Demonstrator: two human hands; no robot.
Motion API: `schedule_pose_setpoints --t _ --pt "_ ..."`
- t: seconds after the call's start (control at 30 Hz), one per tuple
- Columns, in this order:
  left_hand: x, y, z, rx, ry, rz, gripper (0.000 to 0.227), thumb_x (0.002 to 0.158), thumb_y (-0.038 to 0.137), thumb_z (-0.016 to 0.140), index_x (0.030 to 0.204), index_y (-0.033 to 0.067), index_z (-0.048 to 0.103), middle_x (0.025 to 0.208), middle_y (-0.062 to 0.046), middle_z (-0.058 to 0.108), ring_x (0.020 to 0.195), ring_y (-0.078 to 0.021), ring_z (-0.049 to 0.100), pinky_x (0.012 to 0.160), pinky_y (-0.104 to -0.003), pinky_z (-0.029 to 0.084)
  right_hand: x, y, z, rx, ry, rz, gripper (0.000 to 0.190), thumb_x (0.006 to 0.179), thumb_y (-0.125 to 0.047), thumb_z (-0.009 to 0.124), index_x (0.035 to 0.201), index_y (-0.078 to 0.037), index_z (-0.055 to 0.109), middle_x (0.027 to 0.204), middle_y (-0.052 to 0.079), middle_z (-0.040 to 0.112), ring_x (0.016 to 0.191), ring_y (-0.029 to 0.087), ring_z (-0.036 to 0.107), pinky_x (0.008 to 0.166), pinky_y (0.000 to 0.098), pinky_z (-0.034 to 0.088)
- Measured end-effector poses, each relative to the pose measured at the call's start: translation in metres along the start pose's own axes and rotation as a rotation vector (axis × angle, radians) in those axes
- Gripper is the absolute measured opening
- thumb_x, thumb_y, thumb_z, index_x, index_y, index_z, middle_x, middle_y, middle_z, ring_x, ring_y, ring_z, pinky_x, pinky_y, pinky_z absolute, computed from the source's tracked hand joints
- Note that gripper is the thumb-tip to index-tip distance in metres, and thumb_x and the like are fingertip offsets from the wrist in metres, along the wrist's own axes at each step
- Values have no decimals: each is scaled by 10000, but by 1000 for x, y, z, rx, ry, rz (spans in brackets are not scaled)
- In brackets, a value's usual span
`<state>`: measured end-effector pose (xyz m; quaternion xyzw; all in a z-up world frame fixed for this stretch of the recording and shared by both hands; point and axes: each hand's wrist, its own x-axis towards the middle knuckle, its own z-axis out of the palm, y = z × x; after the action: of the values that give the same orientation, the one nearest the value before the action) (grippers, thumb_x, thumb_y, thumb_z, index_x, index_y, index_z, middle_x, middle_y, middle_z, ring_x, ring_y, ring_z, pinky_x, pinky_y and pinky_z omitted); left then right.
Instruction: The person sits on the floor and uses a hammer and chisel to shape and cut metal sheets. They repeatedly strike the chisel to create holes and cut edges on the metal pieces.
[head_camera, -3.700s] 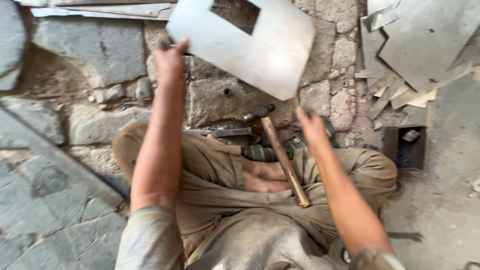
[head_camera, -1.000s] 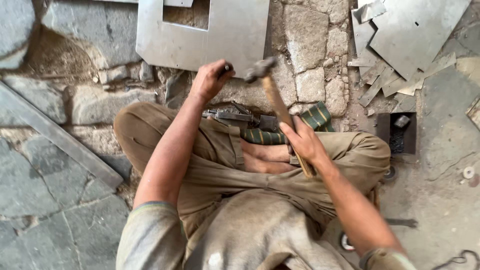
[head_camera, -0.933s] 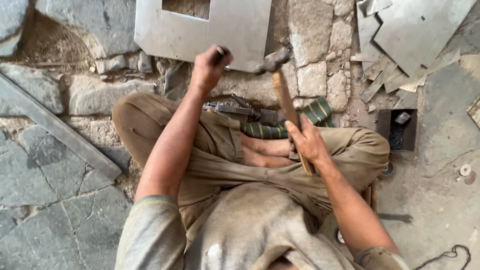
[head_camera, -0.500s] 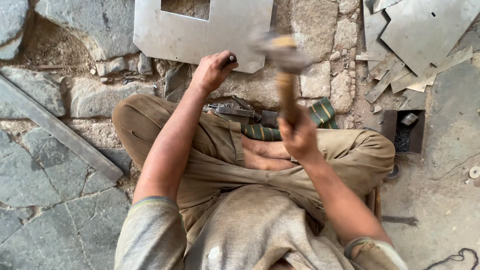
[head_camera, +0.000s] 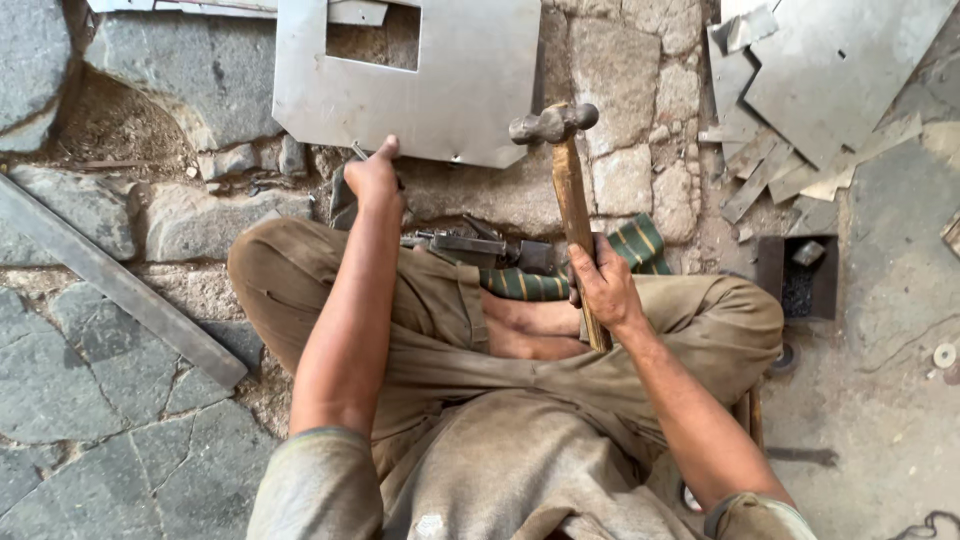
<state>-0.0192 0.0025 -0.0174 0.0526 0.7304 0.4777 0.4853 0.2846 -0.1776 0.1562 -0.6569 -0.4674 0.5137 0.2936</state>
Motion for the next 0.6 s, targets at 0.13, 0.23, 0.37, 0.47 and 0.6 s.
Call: schedule_pose_setpoints --t 0.13,0.23,0.37,0.47,0.6 --pt "8 3 57 186 -19 304 442 704 136 912 1031 -73 699 999 -168 771 863 -251 714 828 -389 556 12 -42 -26 155 8 -246 406 1065 -404 585 1155 -9 571 777 45 639 596 110 618 502 288 557" --pt "9 3 86 266 1 298 480 723 173 921 1058 -71 677 1043 -202 754 920 -293 711 876 -417 550 9 -69 -51 229 71 -594 441 1073 -409 613 1198 10 554 910 74 648 715 144 649 613 304 597" --pt "15 -11 93 384 6 325 531 775 233 914 1112 -75 642 1103 -236 723 1002 -337 707 917 -449 543 45 -47 -47 289 262 -940 497 1038 -498 635 1204 -45 516 899 88 636 728 163 638 605 297 593" --pt "17 -17 90 400 -7 246 598 803 277 887 1177 -74 580 1151 -250 674 1052 -349 686 941 -451 542 101 -2 -13 -240 169 -681 506 1075 -507 548 1222 -24 520 868 118 668 693 181 628 536 327 589" --pt "19 -12 97 450 16 315 610 798 302 886 1181 -75 598 1172 -252 695 1087 -371 680 997 -470 539 115 36 -10 -607 -65 29 560 1019 -577 434 1236 -64 487 716 84 624 517 179 601 395 344 564"
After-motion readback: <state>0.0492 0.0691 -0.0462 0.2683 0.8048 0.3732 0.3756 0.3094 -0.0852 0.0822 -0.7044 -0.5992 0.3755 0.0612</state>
